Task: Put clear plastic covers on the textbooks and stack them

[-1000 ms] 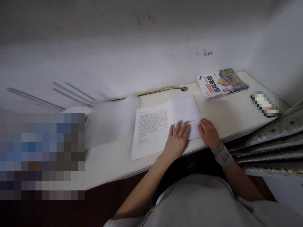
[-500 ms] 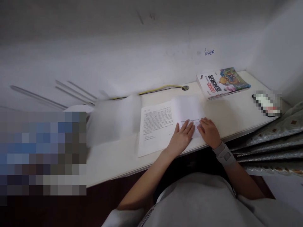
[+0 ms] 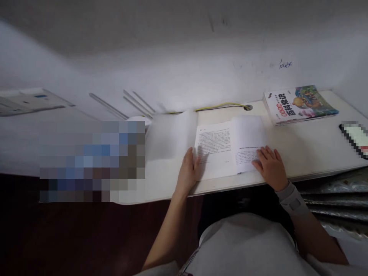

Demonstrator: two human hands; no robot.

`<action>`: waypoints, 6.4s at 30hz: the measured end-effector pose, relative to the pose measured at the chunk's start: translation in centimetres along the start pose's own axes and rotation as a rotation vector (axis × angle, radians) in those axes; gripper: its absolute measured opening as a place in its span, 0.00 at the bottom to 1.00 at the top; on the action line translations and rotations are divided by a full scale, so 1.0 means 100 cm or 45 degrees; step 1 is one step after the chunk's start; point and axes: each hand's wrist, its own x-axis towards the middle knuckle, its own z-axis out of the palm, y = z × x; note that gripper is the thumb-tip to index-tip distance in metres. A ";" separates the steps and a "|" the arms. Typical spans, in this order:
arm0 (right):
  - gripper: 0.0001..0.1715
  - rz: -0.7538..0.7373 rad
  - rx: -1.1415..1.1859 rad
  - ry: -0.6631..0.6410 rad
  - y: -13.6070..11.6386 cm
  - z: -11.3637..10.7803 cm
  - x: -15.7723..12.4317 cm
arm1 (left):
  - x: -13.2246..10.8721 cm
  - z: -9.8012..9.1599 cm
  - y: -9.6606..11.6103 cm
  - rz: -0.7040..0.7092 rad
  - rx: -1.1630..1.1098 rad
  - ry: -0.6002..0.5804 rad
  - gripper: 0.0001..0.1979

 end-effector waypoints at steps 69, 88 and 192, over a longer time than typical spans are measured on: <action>0.57 -0.250 0.061 -0.378 -0.033 -0.005 0.024 | 0.000 -0.009 0.001 -0.122 0.097 -0.122 0.22; 0.44 -0.001 -0.115 -0.264 -0.017 0.000 0.020 | -0.003 -0.006 0.006 0.046 0.248 -0.137 0.22; 0.37 0.478 1.264 0.028 0.015 0.005 0.019 | 0.068 0.013 0.163 0.249 -0.666 -0.499 0.18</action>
